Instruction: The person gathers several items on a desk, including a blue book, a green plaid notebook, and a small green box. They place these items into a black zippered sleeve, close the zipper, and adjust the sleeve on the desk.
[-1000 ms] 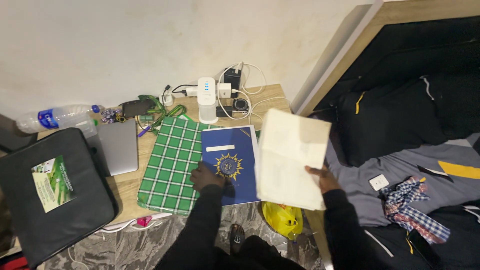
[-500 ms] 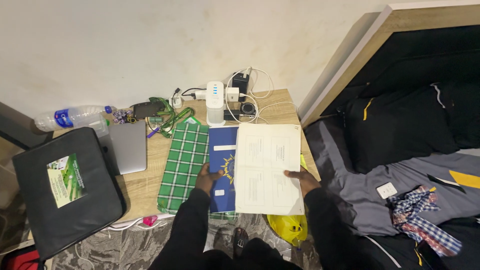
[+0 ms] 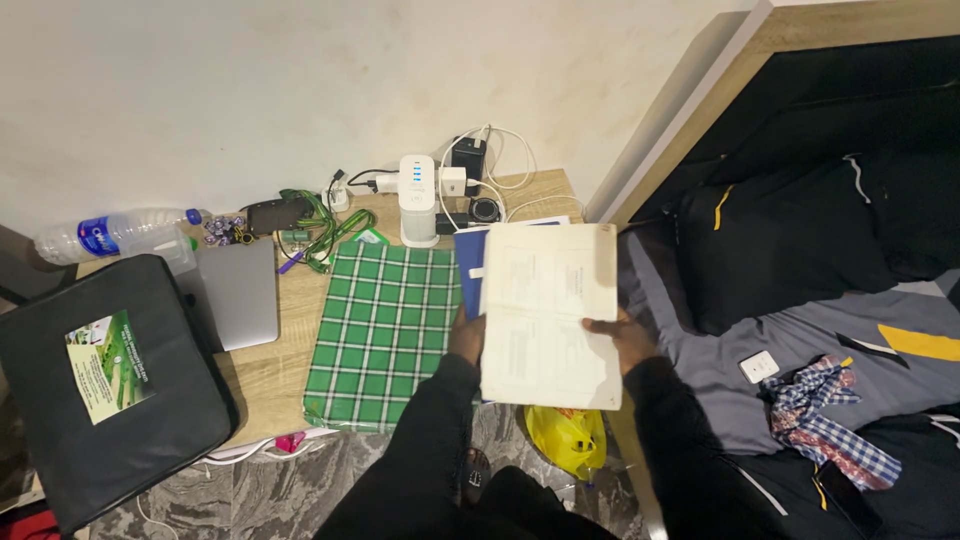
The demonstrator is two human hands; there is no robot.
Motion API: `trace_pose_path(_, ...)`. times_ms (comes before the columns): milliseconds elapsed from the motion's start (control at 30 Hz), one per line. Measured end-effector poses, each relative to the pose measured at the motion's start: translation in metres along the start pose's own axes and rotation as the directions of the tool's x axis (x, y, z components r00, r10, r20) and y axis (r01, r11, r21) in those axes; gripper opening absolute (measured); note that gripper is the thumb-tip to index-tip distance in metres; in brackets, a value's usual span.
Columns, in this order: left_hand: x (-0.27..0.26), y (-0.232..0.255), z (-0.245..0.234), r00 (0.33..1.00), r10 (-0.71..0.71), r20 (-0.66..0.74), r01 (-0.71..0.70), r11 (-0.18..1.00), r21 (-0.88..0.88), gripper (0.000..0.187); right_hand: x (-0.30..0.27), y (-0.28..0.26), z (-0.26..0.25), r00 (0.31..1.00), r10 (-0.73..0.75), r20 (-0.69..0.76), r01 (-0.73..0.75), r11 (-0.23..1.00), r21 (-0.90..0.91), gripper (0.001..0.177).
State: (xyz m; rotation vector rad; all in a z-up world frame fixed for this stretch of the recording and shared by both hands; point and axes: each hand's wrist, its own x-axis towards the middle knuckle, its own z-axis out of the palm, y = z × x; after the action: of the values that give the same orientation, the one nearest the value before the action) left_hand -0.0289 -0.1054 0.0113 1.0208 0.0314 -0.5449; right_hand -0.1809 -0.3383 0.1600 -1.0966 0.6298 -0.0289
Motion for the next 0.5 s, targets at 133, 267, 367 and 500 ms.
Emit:
trace_pose_path(133, 0.023, -0.043, -0.003, 0.986, 0.039, -0.160, -0.017, 0.990, 0.137, 0.037, 0.008, -0.002, -0.019, 0.997, 0.016, -0.075, -0.022, 0.997, -0.079, 0.067)
trace_pose_path(267, 0.018, -0.055, -0.008, 0.992, 0.061, -0.113, 0.016, 0.813, 0.582, 0.031, 0.017, 0.007, -0.032, 0.987, -0.042, -0.155, -0.004, 0.958, -0.285, 0.064)
trace_pose_path(367, 0.000, -0.018, 0.006, 0.979, 0.127, -0.162, 0.034, 0.678, 0.735, 0.035, 0.030, 0.006, -0.040, 0.981, -0.178, -0.073, 0.128, 0.887, -0.445, 0.064)
trace_pose_path(500, -0.069, 0.062, 0.028, 0.985, 0.164, -0.052, 0.011, 0.240, 0.971, 0.075, 0.043, 0.027, -0.051, 0.988, -0.088, -0.126, 0.043, 0.945, -0.324, 0.056)
